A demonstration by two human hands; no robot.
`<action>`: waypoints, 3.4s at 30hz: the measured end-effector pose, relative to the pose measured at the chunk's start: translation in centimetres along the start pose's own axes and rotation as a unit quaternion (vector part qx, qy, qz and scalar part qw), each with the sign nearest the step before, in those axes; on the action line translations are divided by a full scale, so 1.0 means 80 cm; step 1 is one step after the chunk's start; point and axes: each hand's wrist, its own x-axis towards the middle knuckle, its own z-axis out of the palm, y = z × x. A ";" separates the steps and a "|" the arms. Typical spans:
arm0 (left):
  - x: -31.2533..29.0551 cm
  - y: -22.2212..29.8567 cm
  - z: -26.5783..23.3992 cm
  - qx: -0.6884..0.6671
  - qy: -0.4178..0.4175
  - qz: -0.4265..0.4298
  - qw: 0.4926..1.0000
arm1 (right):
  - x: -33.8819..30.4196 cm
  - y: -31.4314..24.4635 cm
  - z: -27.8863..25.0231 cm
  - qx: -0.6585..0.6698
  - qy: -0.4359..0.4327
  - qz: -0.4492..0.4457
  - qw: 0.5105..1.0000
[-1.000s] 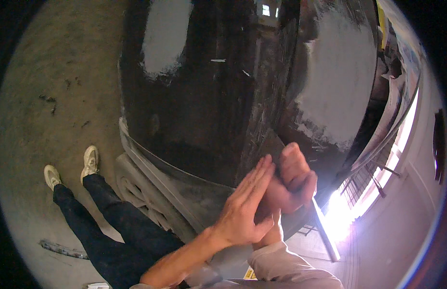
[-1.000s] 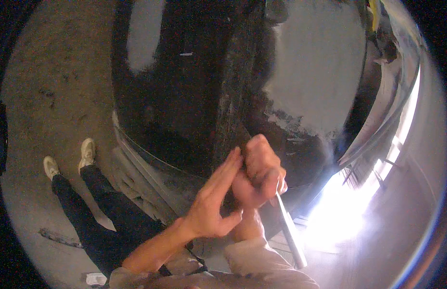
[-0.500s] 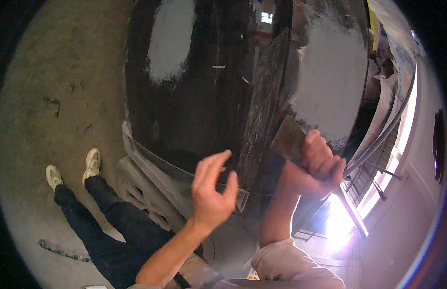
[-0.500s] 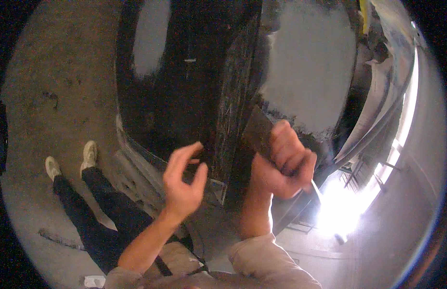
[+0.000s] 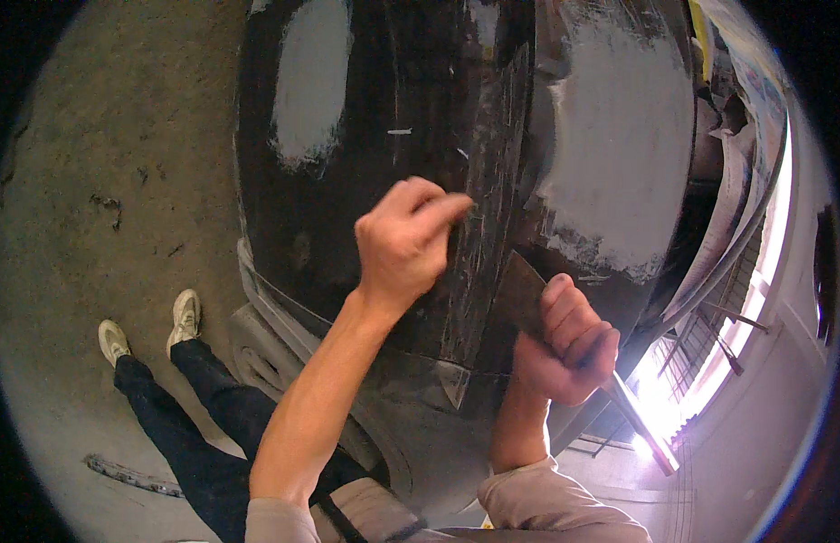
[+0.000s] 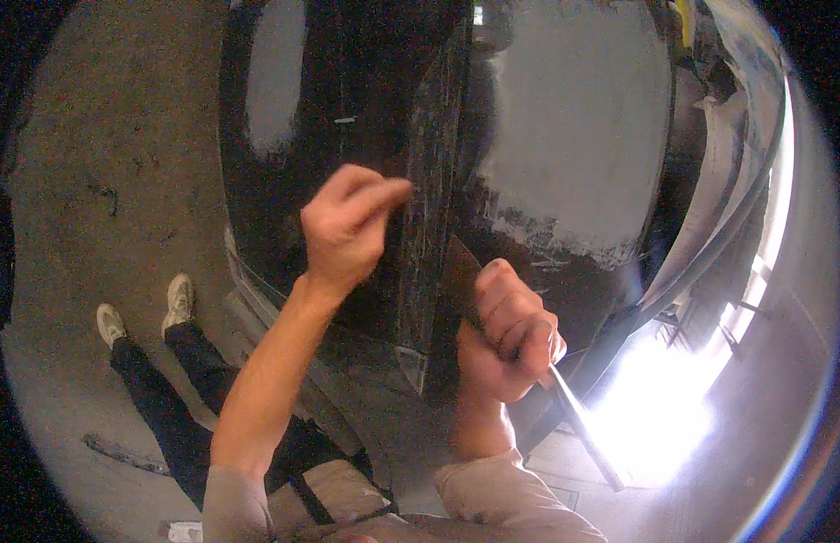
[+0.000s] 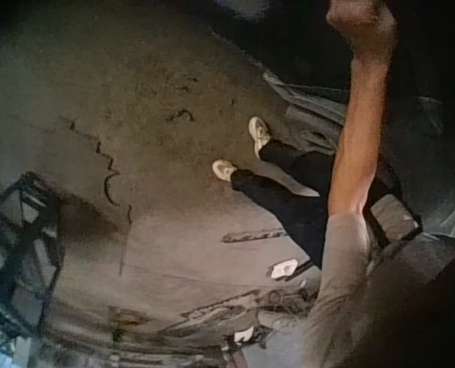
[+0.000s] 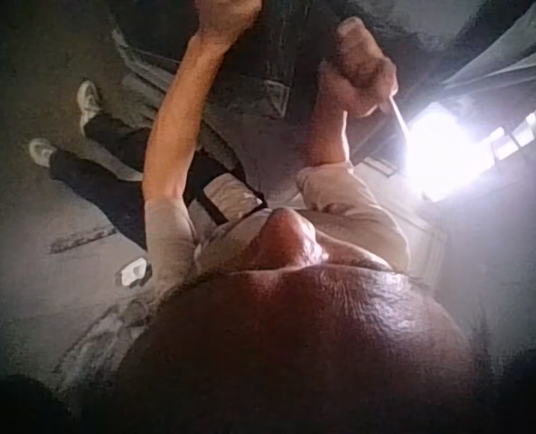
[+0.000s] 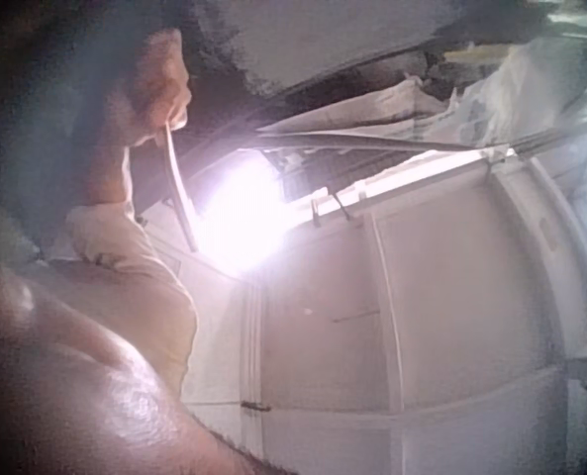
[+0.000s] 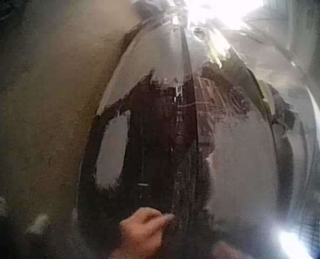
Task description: The person uses a metal scraper to remove paint or residue from the rear bumper of a dark-colored car. They repeatedly scrape the surface and wipe away debris with their hand, working across different sections of the bumper.
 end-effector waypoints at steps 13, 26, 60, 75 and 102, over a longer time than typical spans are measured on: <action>0.007 0.015 -0.006 0.024 0.010 -0.030 0.999 | 0.003 -0.001 0.001 -0.007 -0.033 -0.005 0.999; -0.138 0.115 -0.068 -0.304 -0.144 -0.541 0.771 | -0.023 0.006 0.032 0.037 0.006 -0.003 0.999; 0.165 0.095 -0.087 0.121 -0.505 -0.448 0.728 | -0.067 0.047 0.235 0.185 0.438 0.480 0.738; 0.214 0.013 -0.096 0.042 -0.686 -0.201 0.698 | -0.024 0.123 0.324 -0.004 0.644 0.266 0.717; 0.265 -0.045 -0.022 -0.022 -0.623 0.166 0.764 | 0.065 0.234 0.299 0.030 0.698 0.116 0.706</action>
